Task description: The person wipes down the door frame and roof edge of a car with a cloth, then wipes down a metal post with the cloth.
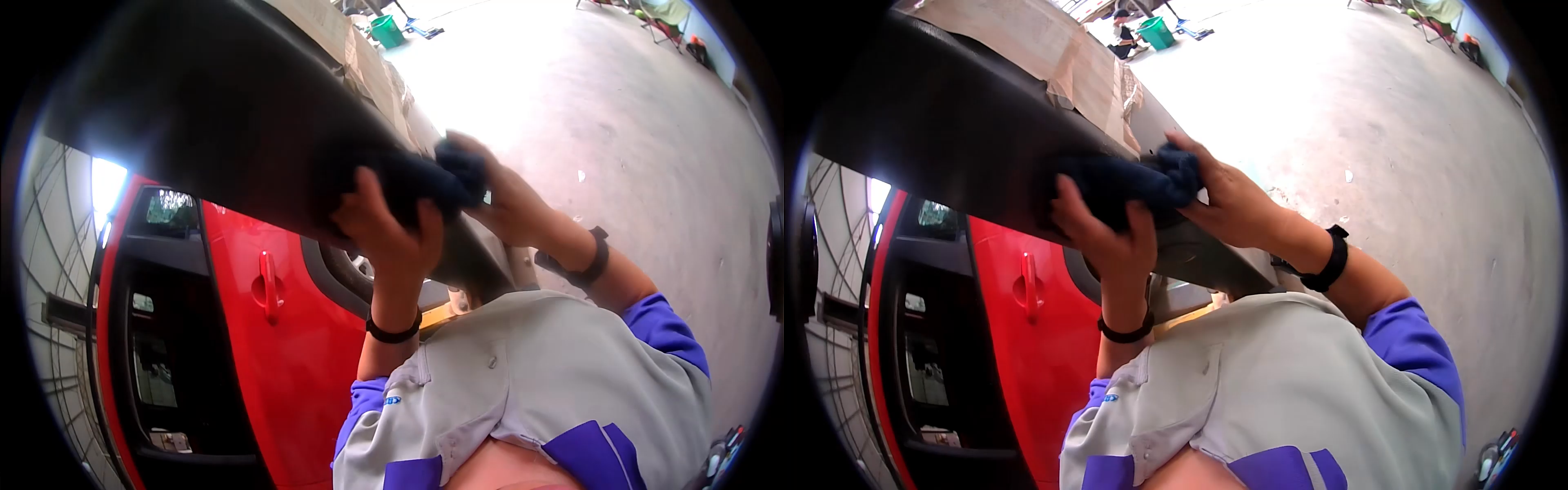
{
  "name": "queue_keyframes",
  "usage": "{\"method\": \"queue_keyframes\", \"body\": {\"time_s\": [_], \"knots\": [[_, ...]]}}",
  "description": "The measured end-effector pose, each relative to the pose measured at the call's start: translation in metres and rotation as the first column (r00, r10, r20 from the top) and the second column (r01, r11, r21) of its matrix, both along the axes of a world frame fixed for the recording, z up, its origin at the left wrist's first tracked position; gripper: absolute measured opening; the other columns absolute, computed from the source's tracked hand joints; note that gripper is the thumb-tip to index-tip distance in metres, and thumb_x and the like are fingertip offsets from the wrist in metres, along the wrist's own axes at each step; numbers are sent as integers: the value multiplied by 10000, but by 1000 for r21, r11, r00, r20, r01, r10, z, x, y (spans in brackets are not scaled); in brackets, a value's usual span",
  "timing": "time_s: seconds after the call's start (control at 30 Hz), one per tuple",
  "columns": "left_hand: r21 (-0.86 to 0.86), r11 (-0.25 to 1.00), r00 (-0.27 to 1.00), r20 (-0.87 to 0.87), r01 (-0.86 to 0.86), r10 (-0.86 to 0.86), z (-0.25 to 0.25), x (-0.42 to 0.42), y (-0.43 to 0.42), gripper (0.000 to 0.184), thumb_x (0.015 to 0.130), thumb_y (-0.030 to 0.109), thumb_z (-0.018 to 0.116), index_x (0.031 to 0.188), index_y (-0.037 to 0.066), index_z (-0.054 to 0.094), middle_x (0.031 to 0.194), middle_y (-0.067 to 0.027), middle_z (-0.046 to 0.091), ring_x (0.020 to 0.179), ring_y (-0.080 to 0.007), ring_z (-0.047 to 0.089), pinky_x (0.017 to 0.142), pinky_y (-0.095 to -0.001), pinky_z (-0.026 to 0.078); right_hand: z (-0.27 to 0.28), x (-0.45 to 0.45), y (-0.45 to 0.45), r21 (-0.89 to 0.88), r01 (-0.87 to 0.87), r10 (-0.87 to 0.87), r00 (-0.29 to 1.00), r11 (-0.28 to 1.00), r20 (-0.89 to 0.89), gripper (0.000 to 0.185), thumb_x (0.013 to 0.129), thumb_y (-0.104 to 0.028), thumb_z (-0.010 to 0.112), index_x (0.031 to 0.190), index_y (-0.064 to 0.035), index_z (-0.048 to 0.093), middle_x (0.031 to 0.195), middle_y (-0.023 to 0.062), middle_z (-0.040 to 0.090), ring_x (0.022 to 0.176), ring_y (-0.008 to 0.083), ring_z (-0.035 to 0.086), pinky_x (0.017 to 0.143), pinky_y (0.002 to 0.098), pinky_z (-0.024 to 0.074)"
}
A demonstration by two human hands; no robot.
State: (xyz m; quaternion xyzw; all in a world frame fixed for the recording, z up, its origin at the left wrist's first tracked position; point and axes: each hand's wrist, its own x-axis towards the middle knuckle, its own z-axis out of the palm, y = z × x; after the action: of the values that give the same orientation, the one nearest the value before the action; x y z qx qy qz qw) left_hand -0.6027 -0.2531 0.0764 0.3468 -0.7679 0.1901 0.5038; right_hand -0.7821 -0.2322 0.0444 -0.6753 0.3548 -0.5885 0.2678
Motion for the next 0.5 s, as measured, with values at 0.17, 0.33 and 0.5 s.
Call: {"method": "queue_keyframes", "body": {"time_s": [0.17, 0.33, 0.5], "knots": [[-93, 983, 970, 173, -158, 172, -5, -3, -15, 843, 845, 484, 595, 1451, -30, 313, 1204, -344, 448, 1125, -515, 427, 974, -627, 267, 0, 11, -7, -212, 81, -90, 995, 974, -31, 610, 812, -73, 643, 1383, -58, 429, 1348, 182, 524, 1199, 377, 550, 1012, 401, 456], [-168, 957, 870, 401, -236, 285, -50, -8, -16, 745, 792, 455, 618, 1391, 40, 462, 965, -192, 513, 933, -408, 529, 772, -561, 333, -57, 14, -13, 49, 103, -99, 993, 994, -66, 546, 845, -101, 625, 1365, -72, 459, 1346, 169, 517, 1204, 350, 545, 998, 385, 458], [-158, 973, 808, 543, -171, 230, -96, -19, -8, 555, 838, 348, 594, 1374, 210, 549, 951, -35, 567, 882, -238, 596, 736, -465, 401, -98, -1, -18, 390, -59, 77, 997, 919, -30, 481, 884, -152, 610, 1344, -83, 491, 1234, 204, 570, 1092, 369, 592, 927, 386, 481]]}}
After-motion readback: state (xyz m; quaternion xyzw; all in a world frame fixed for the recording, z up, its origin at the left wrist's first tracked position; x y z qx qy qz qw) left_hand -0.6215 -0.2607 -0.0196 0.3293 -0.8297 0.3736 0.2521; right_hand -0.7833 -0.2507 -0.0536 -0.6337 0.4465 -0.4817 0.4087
